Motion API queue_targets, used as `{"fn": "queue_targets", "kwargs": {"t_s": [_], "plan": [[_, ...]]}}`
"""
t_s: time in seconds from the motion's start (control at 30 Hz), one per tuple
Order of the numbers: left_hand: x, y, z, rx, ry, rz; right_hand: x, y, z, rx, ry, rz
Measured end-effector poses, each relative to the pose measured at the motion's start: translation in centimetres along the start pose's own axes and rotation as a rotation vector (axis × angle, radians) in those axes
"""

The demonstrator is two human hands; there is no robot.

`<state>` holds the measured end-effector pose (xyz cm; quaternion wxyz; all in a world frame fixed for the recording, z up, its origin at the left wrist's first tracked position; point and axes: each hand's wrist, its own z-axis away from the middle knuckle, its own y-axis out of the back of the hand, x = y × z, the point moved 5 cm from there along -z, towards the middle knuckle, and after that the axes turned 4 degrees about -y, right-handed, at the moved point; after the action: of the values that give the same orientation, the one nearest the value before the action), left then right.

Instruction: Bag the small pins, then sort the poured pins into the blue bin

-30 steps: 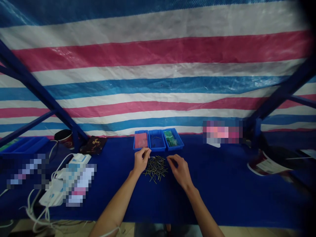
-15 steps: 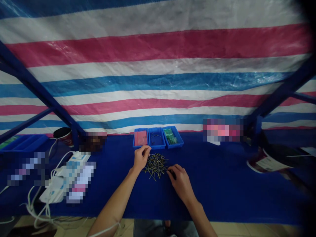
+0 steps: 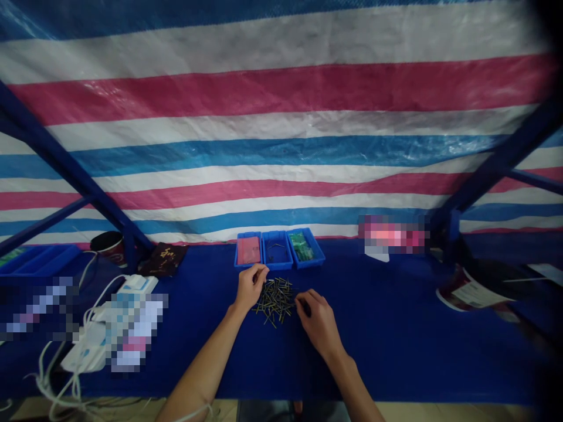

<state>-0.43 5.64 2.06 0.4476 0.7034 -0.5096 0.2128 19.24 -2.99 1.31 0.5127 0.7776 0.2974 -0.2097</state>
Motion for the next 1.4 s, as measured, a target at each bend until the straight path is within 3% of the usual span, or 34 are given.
{"fn": "queue_targets", "kwargs": {"t_s": [0.17, 0.3, 0.53, 0.8, 1.4], "plan": [[0.7, -0.5, 0.2, -0.067, -0.083, -0.056, -1.0, 0.5, -2.2, 0.002, 0.002, -0.022], [1.8, -0.9, 0.3, -0.139, -0.2, -0.098, -2.7, 0.5, -4.7, -0.011, 0.089, -0.041], [1.9, -0.6, 0.2, -0.09, -0.241, -0.071, -5.1, -0.3, -7.0, -0.082, 0.251, -0.08], [1.8, 0.0, 0.1, 0.005, -0.212, -0.06, -2.9, -2.6, -6.3, 0.006, 0.206, -0.125], [0.3, -1.3, 0.3, -0.104, -0.138, 0.0, -1.3, -3.1, -4.9, 0.015, 0.2, -0.112]]}}
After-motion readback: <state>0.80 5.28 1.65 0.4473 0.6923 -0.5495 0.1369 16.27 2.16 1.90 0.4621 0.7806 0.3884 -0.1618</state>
